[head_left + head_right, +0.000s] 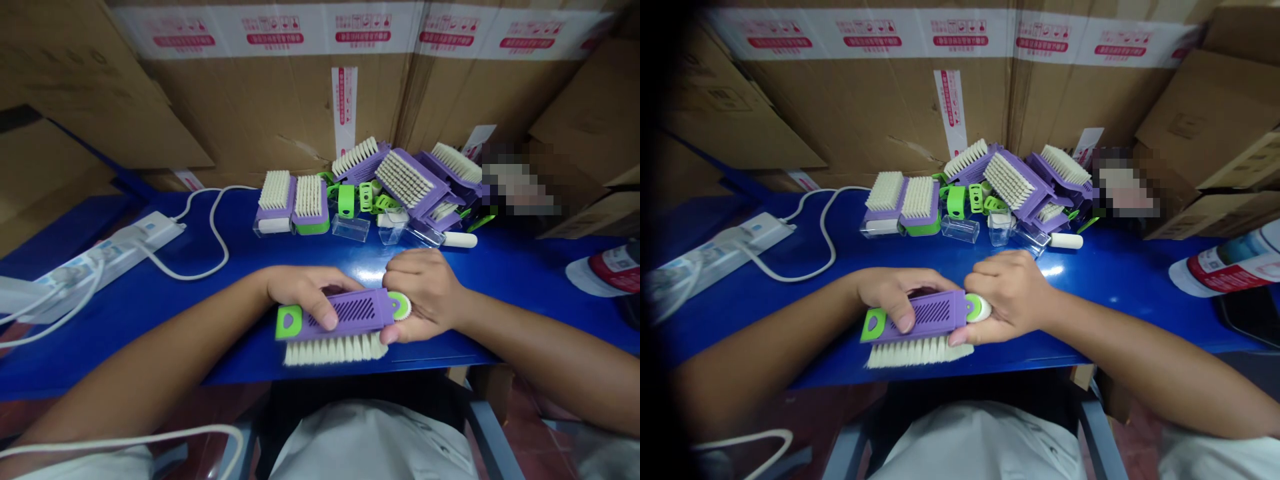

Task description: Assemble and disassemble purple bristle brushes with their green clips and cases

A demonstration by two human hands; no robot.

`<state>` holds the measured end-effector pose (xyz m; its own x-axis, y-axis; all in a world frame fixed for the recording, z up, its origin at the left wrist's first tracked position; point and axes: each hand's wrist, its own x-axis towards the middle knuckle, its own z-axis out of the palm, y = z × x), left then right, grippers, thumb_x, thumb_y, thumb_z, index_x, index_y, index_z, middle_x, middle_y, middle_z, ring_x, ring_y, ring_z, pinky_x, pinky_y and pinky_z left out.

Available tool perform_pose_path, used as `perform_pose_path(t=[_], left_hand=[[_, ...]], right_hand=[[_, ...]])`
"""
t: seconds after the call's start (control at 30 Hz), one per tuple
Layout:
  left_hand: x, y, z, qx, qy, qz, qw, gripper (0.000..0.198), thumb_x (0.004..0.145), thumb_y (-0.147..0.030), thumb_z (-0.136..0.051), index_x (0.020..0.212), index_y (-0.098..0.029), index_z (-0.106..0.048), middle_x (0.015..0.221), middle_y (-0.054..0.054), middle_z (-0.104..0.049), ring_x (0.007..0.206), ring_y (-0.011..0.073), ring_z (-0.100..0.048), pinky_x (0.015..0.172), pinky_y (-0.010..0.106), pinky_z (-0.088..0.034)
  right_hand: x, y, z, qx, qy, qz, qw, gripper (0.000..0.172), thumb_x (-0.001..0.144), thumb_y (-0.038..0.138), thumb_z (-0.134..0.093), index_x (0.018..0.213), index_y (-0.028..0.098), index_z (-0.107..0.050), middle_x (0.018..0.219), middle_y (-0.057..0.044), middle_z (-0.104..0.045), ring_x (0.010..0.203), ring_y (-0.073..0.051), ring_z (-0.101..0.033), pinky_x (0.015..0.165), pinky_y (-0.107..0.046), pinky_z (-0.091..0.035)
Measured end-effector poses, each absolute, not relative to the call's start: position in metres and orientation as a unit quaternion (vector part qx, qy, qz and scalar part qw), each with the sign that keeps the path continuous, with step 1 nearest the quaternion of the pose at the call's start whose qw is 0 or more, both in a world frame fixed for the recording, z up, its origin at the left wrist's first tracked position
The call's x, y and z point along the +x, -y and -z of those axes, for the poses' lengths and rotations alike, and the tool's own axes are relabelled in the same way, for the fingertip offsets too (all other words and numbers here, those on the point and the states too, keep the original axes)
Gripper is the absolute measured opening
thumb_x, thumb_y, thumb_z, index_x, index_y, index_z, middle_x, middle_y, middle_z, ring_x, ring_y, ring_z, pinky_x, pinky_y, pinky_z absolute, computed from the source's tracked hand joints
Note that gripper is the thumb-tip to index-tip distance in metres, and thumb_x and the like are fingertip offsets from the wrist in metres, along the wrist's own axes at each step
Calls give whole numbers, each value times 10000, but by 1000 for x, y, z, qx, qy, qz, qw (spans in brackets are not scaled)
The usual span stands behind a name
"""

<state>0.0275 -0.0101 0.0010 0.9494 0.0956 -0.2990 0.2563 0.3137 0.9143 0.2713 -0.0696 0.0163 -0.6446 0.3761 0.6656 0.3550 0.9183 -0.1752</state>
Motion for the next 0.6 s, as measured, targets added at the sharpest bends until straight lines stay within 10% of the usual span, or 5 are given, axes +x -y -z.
perform_pose_path(t=[0.33, 0.6], left_hand=[[21, 15, 2, 551, -196, 0, 811, 452, 733, -472, -819, 1042, -156, -724, 720, 3, -715, 534, 131, -589, 502, 216, -463], [28, 10, -7, 634, -138, 70, 758, 734, 532, -352, -985, 1200, -183, -732, 1044, 36, -761, 893, 209, -677, 780, 254, -576]], right_hand=[[278, 62, -15, -271, 893, -87, 347, 585, 994, 713, -474, 724, 198, -533, 610, 34, -498, 520, -102, -433, 506, -260, -268], [268, 68, -4, -167, 889, -85, 417, 607, 1001, 679, -490, 592, 236, -420, 523, 63, -370, 464, -111, -342, 501, -306, -257]])
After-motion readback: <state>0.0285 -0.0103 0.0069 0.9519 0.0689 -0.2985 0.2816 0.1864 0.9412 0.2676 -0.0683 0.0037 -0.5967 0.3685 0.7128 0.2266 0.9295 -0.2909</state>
